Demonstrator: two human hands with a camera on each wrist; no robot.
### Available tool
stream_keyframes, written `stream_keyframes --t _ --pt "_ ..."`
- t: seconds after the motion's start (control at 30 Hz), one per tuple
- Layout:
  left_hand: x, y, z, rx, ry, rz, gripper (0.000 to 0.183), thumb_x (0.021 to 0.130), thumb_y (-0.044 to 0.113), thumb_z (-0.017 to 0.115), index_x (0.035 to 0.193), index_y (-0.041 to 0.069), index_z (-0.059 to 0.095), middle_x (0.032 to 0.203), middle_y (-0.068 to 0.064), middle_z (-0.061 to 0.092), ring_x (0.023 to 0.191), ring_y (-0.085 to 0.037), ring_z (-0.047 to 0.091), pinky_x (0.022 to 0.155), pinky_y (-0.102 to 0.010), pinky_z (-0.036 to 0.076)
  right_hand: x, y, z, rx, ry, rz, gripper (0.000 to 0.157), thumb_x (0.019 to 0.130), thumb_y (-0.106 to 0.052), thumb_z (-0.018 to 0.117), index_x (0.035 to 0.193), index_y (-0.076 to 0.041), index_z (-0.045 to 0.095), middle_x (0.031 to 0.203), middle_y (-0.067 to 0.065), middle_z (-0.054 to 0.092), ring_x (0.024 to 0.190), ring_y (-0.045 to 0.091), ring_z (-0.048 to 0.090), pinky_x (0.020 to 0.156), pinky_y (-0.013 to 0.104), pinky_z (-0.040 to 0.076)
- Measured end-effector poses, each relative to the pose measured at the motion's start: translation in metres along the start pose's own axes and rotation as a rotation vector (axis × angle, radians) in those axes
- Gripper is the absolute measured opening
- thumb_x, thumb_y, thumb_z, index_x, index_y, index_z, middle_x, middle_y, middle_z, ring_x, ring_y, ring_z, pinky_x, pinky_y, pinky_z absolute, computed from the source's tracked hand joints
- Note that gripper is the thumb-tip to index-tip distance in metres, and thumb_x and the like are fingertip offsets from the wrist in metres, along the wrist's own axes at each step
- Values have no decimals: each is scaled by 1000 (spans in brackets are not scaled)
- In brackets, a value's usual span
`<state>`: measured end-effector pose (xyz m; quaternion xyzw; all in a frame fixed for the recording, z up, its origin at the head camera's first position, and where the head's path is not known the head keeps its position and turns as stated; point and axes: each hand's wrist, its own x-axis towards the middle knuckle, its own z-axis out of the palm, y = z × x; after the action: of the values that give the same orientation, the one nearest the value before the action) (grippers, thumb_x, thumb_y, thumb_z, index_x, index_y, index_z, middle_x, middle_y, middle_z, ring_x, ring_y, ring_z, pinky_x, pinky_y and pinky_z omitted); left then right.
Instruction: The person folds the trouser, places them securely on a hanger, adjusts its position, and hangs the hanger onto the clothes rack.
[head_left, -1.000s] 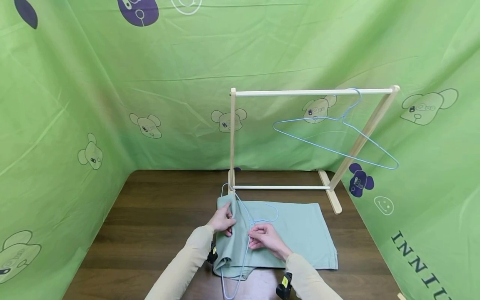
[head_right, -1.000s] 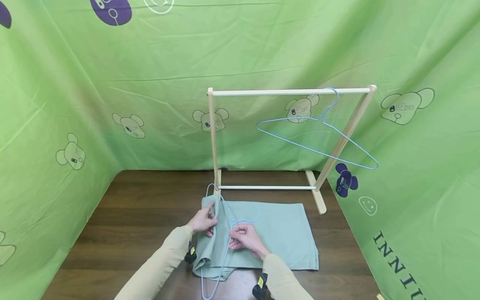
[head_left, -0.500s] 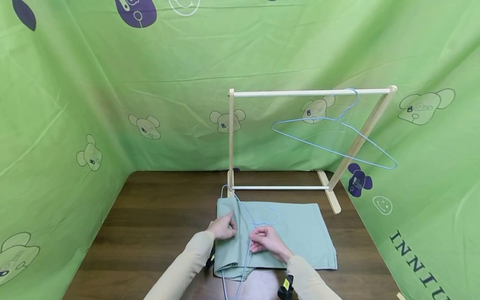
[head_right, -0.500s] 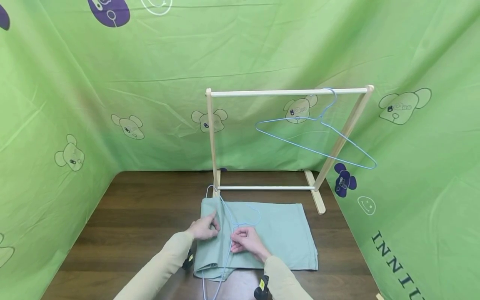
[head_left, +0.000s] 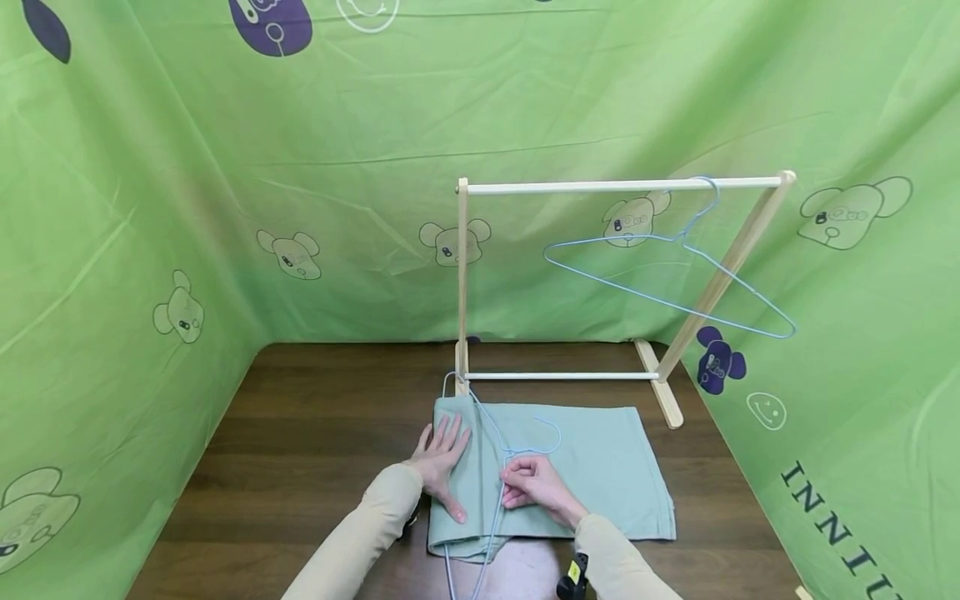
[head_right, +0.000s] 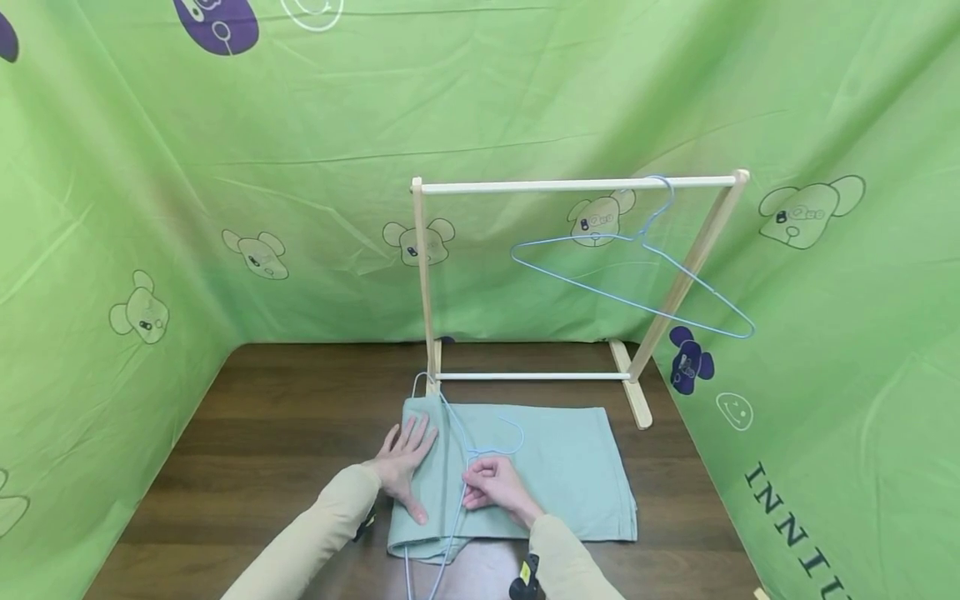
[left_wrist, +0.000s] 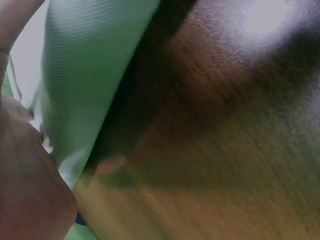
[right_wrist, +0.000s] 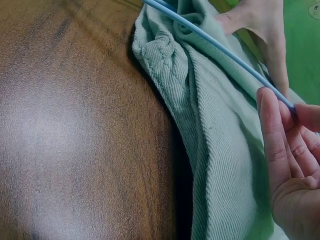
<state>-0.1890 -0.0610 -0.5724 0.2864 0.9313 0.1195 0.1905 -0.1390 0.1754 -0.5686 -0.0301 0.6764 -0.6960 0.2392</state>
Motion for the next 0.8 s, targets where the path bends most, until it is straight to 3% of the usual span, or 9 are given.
stream_keyframes --t 0.13,0.53,0.67,0.8 --pt "5 -5 12 31 32 -17 153 48 61 95 162 8 7 171 -13 -6 159 -32 -8 128 -55 0 1 1 0 0 0 -1 30 98 -6 58 104 24 54 71 0 68 62 8 68 65 25 61" --pt "8 -8 19 15 47 0 153 48 61 94 162 6 7 171 -12 -4 159 -27 -4 129 -51 3 0 1 0 3 0 2 30 98 -5 57 105 24 54 71 0 68 62 8 68 65 25 61" --pt "7 -11 17 -43 46 31 151 51 58 94 161 4 7 171 -14 -3 159 -28 -4 129 -52 2 -1 -1 0 3 4 1 30 98 -6 58 105 23 54 71 0 68 62 8 68 64 25 61" --pt "-1 -17 12 -165 100 101 137 59 50 94 160 0 14 170 -17 7 159 -34 5 127 -56 6 -1 -1 0 1 10 -4 32 98 -7 60 106 23 55 71 0 69 62 9 68 63 24 60"
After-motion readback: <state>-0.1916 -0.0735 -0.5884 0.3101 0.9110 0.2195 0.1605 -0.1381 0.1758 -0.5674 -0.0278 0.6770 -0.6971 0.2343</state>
